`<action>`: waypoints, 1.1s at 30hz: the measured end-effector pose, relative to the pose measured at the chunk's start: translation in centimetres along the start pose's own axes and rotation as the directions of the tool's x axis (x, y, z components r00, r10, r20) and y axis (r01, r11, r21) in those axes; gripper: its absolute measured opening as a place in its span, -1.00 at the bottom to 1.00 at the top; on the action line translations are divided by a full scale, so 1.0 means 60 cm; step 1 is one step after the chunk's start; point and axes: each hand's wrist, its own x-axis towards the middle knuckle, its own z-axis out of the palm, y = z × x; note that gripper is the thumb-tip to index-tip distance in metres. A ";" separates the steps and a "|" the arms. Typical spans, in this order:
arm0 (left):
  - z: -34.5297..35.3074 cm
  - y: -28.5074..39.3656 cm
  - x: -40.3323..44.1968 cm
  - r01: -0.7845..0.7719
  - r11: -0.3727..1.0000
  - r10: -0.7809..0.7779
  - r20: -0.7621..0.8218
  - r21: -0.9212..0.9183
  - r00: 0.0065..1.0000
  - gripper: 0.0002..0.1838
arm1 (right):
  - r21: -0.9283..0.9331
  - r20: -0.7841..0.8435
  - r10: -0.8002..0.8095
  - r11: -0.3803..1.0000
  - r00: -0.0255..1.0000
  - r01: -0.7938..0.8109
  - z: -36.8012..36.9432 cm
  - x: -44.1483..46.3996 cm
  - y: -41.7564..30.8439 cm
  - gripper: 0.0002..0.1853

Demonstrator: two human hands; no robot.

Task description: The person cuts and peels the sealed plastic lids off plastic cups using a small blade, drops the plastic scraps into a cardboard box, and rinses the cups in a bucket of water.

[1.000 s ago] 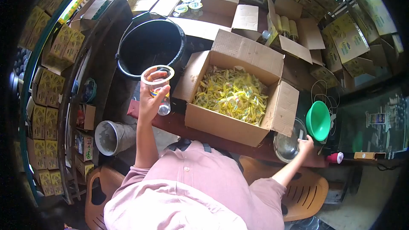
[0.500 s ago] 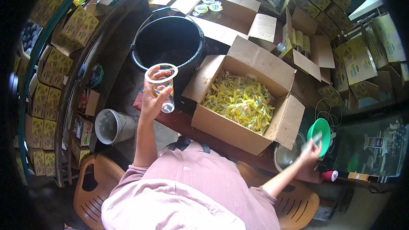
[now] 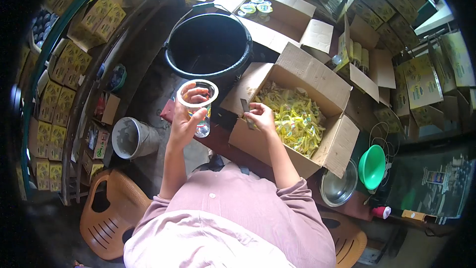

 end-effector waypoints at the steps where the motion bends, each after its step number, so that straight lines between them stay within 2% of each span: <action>1: 0.000 0.002 -0.001 0.000 1.000 0.000 -0.006 -0.001 1.000 -0.36 | -0.005 0.006 -0.003 1.000 1.000 0.003 -0.001 0.001 0.006 -0.53; 7: 0.006 0.001 -0.004 -0.051 0.998 0.051 0.004 0.022 0.999 -0.34 | -0.100 0.002 0.049 0.994 0.999 -0.048 -0.002 0.007 0.010 -0.53; 10: 0.010 0.011 -0.002 -0.068 0.994 0.069 -0.002 0.082 0.998 -0.32 | -0.149 -0.032 -0.016 0.989 0.999 0.011 -0.006 0.008 0.008 -0.56; 11: 0.013 0.014 -0.003 -0.071 0.991 0.072 -0.008 0.112 0.997 -0.32 | -0.273 -0.104 -0.154 0.954 0.983 0.121 -0.009 0.007 0.007 -0.58; 13: 0.015 0.020 -0.002 -0.098 0.976 0.104 -0.018 0.192 0.994 -0.32 | -0.523 -0.184 -0.435 0.802 0.881 0.287 0.004 -0.022 -0.058 -0.61; 14: 0.016 0.022 -0.001 -0.124 0.963 0.133 -0.021 0.241 0.991 -0.31 | -0.465 -0.176 -0.505 0.799 0.845 0.381 0.015 -0.044 -0.109 -0.73; 16: 0.020 0.025 -0.002 -0.150 0.946 0.165 -0.031 0.286 0.986 -0.31 | -0.342 -0.046 -0.658 0.717 0.751 0.607 0.032 -0.091 -0.202 -0.80; 19: 0.023 0.030 0.001 -0.174 0.927 0.192 -0.021 0.331 0.981 -0.29 | -0.402 0.114 -0.842 0.447 0.528 0.799 0.045 -0.141 -0.273 -0.82; 22: 0.025 0.022 0.000 -0.179 0.905 0.210 -0.038 0.386 0.977 -0.27 | -0.582 0.225 -0.886 0.212 0.406 0.785 0.049 -0.161 -0.298 -0.81; 25: 0.023 0.026 -0.001 -0.185 0.859 0.226 -0.030 0.478 0.974 -0.26 | -0.574 0.270 -0.882 0.174 0.386 0.800 0.046 -0.156 -0.292 -0.83; 29: 0.024 0.027 -0.002 -0.162 0.847 0.199 -0.019 0.506 0.980 -0.28 | -0.569 0.333 -0.865 0.133 0.375 0.811 0.042 -0.157 -0.295 -0.89; 33: 0.026 0.035 -0.003 -0.154 0.791 0.185 0.009 0.592 0.983 -0.31 | -0.610 0.414 -0.835 0.040 0.362 0.791 0.035 -0.164 -0.301 -0.88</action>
